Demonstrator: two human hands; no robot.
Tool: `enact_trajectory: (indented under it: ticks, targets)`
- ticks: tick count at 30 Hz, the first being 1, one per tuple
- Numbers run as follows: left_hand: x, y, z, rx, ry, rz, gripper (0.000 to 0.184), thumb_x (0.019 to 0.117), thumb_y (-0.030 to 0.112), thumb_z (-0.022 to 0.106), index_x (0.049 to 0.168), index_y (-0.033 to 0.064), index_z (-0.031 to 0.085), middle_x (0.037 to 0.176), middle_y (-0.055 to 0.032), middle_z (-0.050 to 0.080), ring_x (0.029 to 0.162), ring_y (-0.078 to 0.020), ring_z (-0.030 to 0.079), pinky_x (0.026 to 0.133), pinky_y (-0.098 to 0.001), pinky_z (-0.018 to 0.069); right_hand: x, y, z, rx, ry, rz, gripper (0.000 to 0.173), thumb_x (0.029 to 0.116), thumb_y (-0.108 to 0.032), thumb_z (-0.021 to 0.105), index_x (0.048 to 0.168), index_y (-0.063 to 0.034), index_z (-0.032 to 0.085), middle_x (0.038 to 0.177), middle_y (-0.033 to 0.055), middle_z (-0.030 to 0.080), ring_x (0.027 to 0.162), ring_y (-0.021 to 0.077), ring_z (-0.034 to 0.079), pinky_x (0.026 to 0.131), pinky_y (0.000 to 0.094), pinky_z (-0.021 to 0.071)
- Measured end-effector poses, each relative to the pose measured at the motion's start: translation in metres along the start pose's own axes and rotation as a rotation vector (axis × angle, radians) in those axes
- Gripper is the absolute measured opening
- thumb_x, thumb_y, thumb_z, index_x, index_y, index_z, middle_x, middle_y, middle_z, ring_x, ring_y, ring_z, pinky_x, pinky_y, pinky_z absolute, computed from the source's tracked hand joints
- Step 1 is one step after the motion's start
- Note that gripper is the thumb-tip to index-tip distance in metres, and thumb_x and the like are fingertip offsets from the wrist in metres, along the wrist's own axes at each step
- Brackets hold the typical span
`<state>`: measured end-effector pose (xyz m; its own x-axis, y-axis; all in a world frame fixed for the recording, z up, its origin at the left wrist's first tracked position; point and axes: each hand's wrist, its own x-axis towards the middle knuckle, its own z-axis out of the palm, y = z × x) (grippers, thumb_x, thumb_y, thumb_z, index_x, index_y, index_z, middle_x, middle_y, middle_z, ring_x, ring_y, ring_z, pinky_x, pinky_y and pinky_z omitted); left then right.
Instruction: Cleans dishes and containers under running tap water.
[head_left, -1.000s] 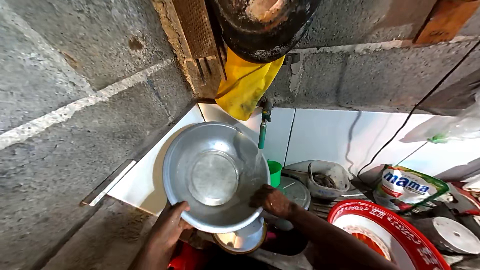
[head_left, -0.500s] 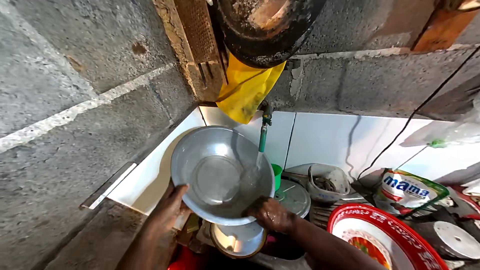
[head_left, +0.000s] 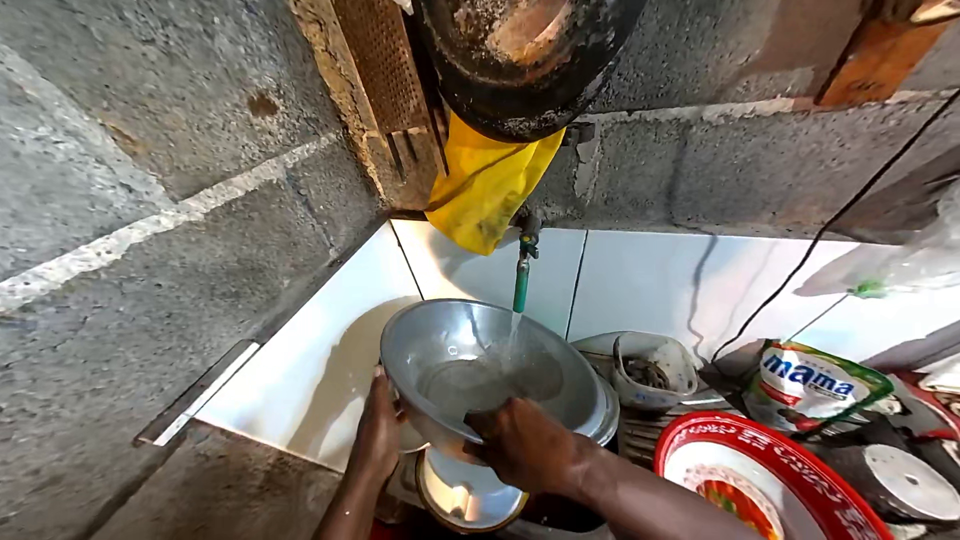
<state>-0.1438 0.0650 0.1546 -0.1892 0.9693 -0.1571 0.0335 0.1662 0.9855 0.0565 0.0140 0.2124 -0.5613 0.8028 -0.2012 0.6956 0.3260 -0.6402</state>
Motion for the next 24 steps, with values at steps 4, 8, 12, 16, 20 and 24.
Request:
enact_trajectory:
  ticks: [4,8,12,16,20,24]
  targets:
    - [-0.006,0.026,-0.011,0.092,-0.084,-0.017,0.068,0.1075,0.053,0.017,0.158,0.0104,0.029,0.155,-0.0171,0.040,0.132,-0.0313,0.050,0.094,-0.0527,0.0481,-0.013,-0.019,-0.024,-0.027,-0.084,0.037,0.033,0.1077,-0.026,0.052,0.116,0.0033,0.065,0.099,0.0250,0.068,0.098,0.0422,0.067,0.085,0.0590,0.0506]
    - [-0.034,0.013,0.000,0.016,-0.139,-0.128,0.064,0.1094,0.049,0.019,0.157,0.0077,0.029,0.152,-0.0185,0.043,0.126,-0.0318,0.055,0.093,-0.0517,0.0513,-0.040,-0.018,-0.039,-0.134,-0.139,0.058,0.031,0.1063,-0.026,0.054,0.110,0.0019,0.066,0.092,0.0241,0.068,0.092,0.0440,0.067,0.079,0.0606,0.0517]
    - [-0.055,0.008,0.016,-0.123,-0.182,-0.272,0.063,0.1104,0.047,0.013,0.157,0.0075,0.026,0.153,-0.0216,0.039,0.129,-0.0352,0.052,0.094,-0.0537,0.0503,-0.056,-0.016,-0.051,-0.224,-0.185,0.045,0.028,0.1062,-0.025,0.054,0.107,0.0005,0.066,0.087,0.0216,0.067,0.087,0.0419,0.068,0.073,0.0584,0.0519]
    - [-0.078,-0.005,0.033,-0.236,-0.244,-0.302,0.064,0.1099,0.046,0.008,0.159,0.0064,0.018,0.152,-0.0222,0.038,0.126,-0.0329,0.055,0.092,-0.0512,0.0532,-0.063,-0.016,-0.073,-0.326,-0.256,0.067,0.028,0.1052,-0.025,0.056,0.106,0.0007,0.068,0.084,0.0210,0.066,0.084,0.0418,0.067,0.072,0.0596,0.0510]
    - [-0.093,-0.023,0.047,-0.446,-0.292,-0.387,0.061,0.1098,0.046,0.014,0.160,0.0116,0.012,0.151,-0.0195,0.040,0.118,-0.0298,0.060,0.089,-0.0474,0.0554,-0.068,-0.010,-0.093,-0.384,-0.228,0.049,0.025,0.1040,-0.025,0.058,0.106,-0.0024,0.070,0.081,0.0180,0.067,0.078,0.0389,0.068,0.067,0.0584,0.0514]
    - [-0.097,-0.027,0.053,-0.561,-0.339,-0.419,0.059,0.1106,0.045,0.018,0.163,0.0183,0.009,0.158,-0.0183,0.033,0.120,-0.0337,0.060,0.089,-0.0491,0.0563,-0.058,-0.010,-0.123,-0.350,-0.182,0.072,0.026,0.1038,-0.024,0.059,0.120,-0.0067,0.071,0.094,0.0180,0.071,0.088,0.0361,0.069,0.078,0.0579,0.0524]
